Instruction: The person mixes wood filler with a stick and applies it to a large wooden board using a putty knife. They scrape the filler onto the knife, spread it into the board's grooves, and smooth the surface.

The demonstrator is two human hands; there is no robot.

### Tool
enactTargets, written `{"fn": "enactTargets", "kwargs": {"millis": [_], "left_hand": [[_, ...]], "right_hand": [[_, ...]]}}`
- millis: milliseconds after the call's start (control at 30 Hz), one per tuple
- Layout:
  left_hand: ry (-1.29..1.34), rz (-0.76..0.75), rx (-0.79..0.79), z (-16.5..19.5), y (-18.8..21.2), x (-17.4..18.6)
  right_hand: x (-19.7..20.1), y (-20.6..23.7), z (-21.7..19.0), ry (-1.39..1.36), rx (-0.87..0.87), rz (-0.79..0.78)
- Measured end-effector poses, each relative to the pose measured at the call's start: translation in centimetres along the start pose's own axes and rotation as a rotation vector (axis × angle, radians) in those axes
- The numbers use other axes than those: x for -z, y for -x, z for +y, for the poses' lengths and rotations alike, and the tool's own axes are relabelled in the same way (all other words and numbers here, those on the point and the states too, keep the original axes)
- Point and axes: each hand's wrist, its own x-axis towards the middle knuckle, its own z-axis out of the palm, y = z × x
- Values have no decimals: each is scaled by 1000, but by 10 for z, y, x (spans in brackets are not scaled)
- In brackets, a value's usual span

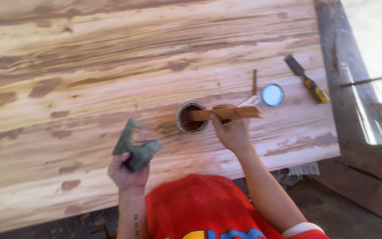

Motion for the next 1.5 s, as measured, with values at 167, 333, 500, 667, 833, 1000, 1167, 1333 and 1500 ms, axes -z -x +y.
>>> {"fn": "enactTargets", "kwargs": {"millis": [167, 333, 500, 667, 833, 1000, 1167, 1333, 1500], "left_hand": [[127, 31, 7, -5, -7, -1], [116, -20, 23, -13, -16, -9], [95, -109, 48, -25, -28, -23], [82, -313, 77, -33, -31, -37], [20, -371, 115, -29, -21, -44], [-80, -402, 213, -43, -12, -43], [-83, -442, 333, -71, 3, -39], [-215, -484, 346, -96, 28, -32], [-350, -341, 236, -124, 58, -22]], "right_hand": [[9, 4, 24, -83, -399, -133], [41, 12, 69, -263, -632, -170], [70, -35, 119, 386, -644, 15], [59, -69, 123, 553, -966, -82], [38, -63, 116, 458, -988, 69], [48, -26, 126, 324, -853, 161], [60, 39, 119, 46, -934, 157], [57, 101, 86, -416, -999, 175], [43, 140, 33, -602, -792, 142]]}}
